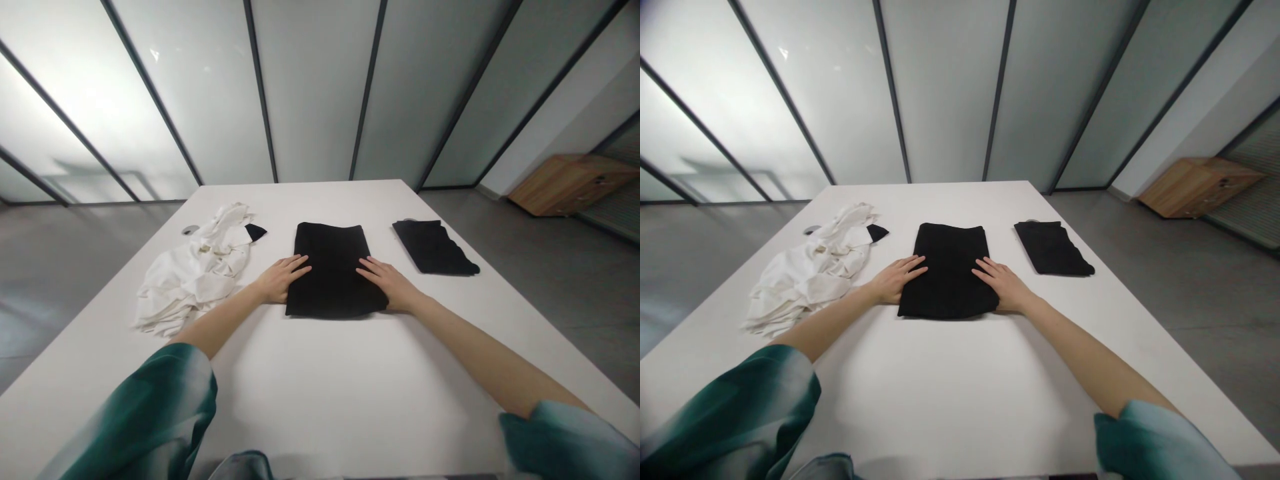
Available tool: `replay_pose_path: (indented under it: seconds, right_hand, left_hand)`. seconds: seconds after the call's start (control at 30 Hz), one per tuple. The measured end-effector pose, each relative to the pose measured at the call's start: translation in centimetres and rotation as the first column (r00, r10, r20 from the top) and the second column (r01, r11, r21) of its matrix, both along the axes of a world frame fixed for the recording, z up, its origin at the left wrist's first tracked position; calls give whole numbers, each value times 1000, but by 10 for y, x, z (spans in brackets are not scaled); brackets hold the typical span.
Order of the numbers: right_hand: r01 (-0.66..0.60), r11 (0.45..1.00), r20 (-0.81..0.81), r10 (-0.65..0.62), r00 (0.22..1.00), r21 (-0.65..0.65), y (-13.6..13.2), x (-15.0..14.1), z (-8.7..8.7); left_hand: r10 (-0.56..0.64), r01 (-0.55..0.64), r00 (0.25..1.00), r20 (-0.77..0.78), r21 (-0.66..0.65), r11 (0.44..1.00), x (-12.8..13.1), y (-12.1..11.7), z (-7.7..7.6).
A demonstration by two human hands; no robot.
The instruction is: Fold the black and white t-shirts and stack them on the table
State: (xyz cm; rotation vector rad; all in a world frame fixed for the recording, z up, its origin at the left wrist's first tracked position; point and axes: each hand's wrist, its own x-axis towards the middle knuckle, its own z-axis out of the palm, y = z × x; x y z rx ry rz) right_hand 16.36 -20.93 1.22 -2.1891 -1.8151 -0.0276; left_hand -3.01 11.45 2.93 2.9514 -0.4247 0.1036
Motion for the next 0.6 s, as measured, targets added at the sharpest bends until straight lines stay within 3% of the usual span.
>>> replay_pose_path:
  seconds: [0.07,0.17,0.3,0.43,0.53,0.6]
  right_hand:
    - [-50,999,-34,50,998,-16,7,6,0]
    - [-99,995,-94,98,991,-9,9,8,-4]
    - [-81,993,-150,94,984,86,-3,1,-5]
    - [-108,976,-252,155,955,189,-12,-11,-1]
    - [-33,962,-395,143,908,271,-11,-16,2]
    - [149,946,-539,31,842,287,-5,-13,5]
  left_hand:
    - [-47,46,999,-21,-30,999,5,1,-2]
    - [-30,23,998,-59,-115,993,10,3,-5]
    - [13,-28,992,-123,-125,992,11,3,-5]
    - [-39,20,989,-140,-134,991,-3,-3,-1]
    - [-41,15,996,-76,-322,947,-12,-5,1]
    - [18,-65,995,-95,-507,859,-9,-3,3]
